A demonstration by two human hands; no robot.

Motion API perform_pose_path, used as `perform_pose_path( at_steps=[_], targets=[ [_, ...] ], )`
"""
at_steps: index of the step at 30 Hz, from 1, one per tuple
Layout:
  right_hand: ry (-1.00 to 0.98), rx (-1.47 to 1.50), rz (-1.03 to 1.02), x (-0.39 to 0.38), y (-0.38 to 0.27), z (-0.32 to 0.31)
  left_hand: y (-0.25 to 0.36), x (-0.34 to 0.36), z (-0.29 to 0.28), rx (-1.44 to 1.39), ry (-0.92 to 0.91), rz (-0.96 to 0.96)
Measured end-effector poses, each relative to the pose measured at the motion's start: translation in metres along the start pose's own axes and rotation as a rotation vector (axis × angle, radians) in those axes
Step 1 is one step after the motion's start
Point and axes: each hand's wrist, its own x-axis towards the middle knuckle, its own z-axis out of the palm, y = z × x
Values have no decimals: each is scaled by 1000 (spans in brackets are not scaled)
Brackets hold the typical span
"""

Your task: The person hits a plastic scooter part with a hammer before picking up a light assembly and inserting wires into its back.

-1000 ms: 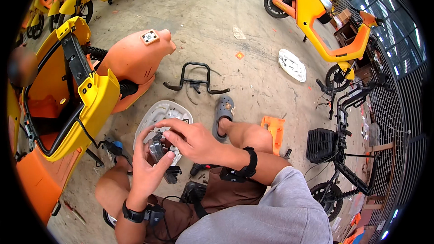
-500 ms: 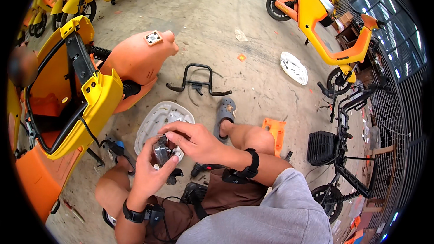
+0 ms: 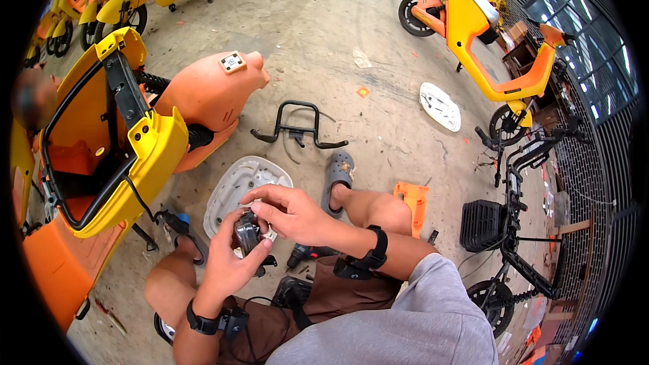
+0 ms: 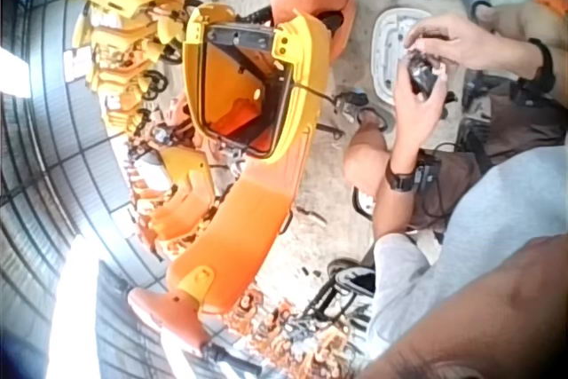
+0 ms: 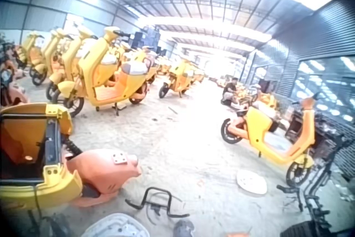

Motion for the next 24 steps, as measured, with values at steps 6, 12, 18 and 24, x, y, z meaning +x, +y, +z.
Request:
perform_pose_path(
  at_steps=[6, 12, 18, 24],
  targets=[
    [-13, 16, -21, 0, 1, 0, 7, 0, 1, 2, 14, -2],
    [5, 27, -25, 1, 6, 1, 7, 0, 2, -7, -11, -7],
    [31, 88, 53, -2, 1, 4, 8, -1, 2, 3, -15, -36],
    [16, 62, 36, -1, 3, 1, 4, -1, 1, 35, -30, -14]
  ],
)
